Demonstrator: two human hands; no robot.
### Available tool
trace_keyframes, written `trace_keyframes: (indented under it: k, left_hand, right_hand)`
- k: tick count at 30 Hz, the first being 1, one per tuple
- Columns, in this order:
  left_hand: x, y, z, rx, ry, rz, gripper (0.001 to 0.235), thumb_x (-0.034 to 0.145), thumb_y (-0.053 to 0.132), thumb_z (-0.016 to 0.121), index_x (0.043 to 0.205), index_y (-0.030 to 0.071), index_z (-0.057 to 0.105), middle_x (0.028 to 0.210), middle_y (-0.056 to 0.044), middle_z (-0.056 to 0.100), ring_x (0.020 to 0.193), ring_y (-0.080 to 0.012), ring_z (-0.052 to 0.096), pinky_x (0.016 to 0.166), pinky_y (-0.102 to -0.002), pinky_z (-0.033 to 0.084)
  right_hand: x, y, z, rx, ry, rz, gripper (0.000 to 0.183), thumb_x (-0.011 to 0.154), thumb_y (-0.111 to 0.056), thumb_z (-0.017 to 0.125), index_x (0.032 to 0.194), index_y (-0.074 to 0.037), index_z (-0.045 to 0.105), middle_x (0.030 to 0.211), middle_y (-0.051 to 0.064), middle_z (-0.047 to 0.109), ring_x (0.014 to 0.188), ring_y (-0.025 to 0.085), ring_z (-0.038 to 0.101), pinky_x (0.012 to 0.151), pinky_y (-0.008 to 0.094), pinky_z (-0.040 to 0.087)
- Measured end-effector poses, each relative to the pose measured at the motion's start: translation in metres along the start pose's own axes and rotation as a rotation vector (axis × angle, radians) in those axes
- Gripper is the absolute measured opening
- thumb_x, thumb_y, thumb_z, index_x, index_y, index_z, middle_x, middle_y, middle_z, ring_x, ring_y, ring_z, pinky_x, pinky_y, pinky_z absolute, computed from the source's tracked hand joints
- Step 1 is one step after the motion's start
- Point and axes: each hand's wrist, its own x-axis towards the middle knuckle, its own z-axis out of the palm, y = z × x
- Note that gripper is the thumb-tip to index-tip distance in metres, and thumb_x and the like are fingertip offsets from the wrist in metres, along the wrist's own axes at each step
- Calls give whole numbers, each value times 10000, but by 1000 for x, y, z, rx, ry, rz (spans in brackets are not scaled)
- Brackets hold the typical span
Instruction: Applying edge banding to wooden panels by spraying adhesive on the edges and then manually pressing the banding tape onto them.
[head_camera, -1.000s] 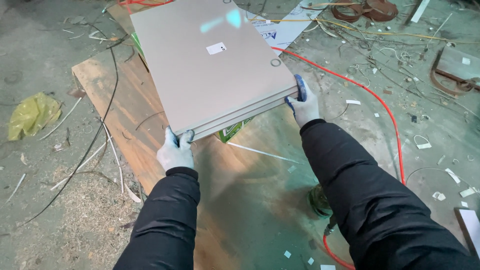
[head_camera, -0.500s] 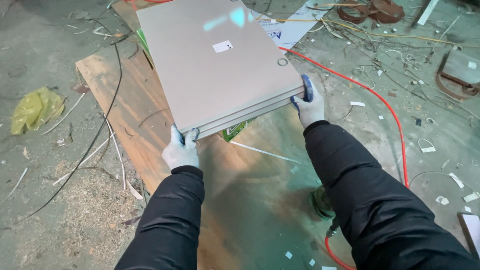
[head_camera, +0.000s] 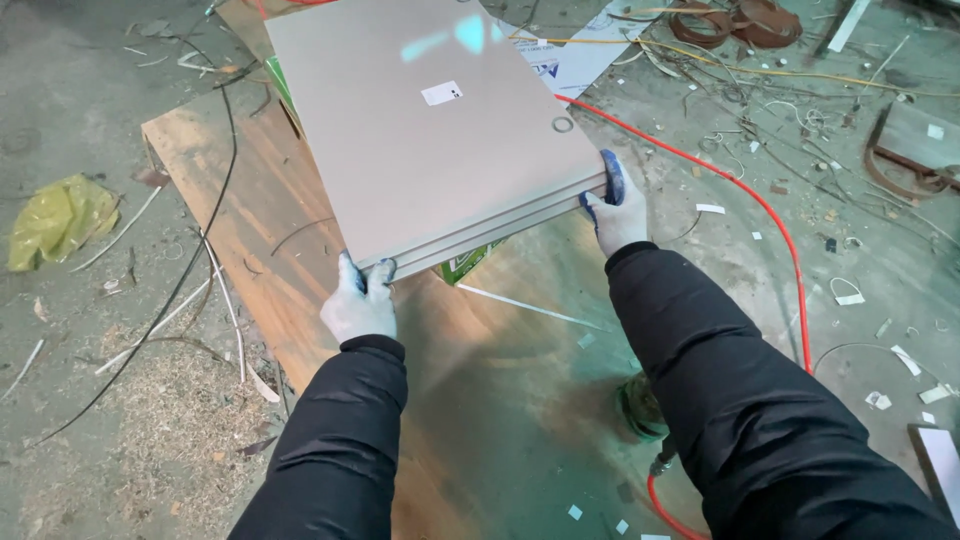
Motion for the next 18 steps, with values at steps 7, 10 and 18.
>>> trace_keyframes:
  k: [7,10,18]
  left_hand:
    - [1,0,0,-20,-4,-45,807,988,739,893,1663,335,710,1112,-146,911,1158,-329,855,1062,-449,642]
    - [0,6,-3,-28,6,-55,792,987,727,905,1651,336,722,1117,-143,911,1157,-327,856,1056,-445,640]
    - [-3,22,-22,-106,-73,-115,773,1020,597,916,1695,314,668,1360,-169,867,1350,-315,788,1211,-468,604]
  right_hand:
    - [-3,-10,1,-53,11,12,915,911,153,827,1757,-102,589,1794,139,588,1689,270,468,1422,412,421]
    - [-2,-8,1,-53,9,6,914,914,158,829,1757,-101,589,1792,144,590,1688,276,472,1422,416,422]
    - [-5,-9,-2,-23,-23,-2,952,925,142,860,1790,-95,538,1832,150,539,1712,262,437,1443,408,396]
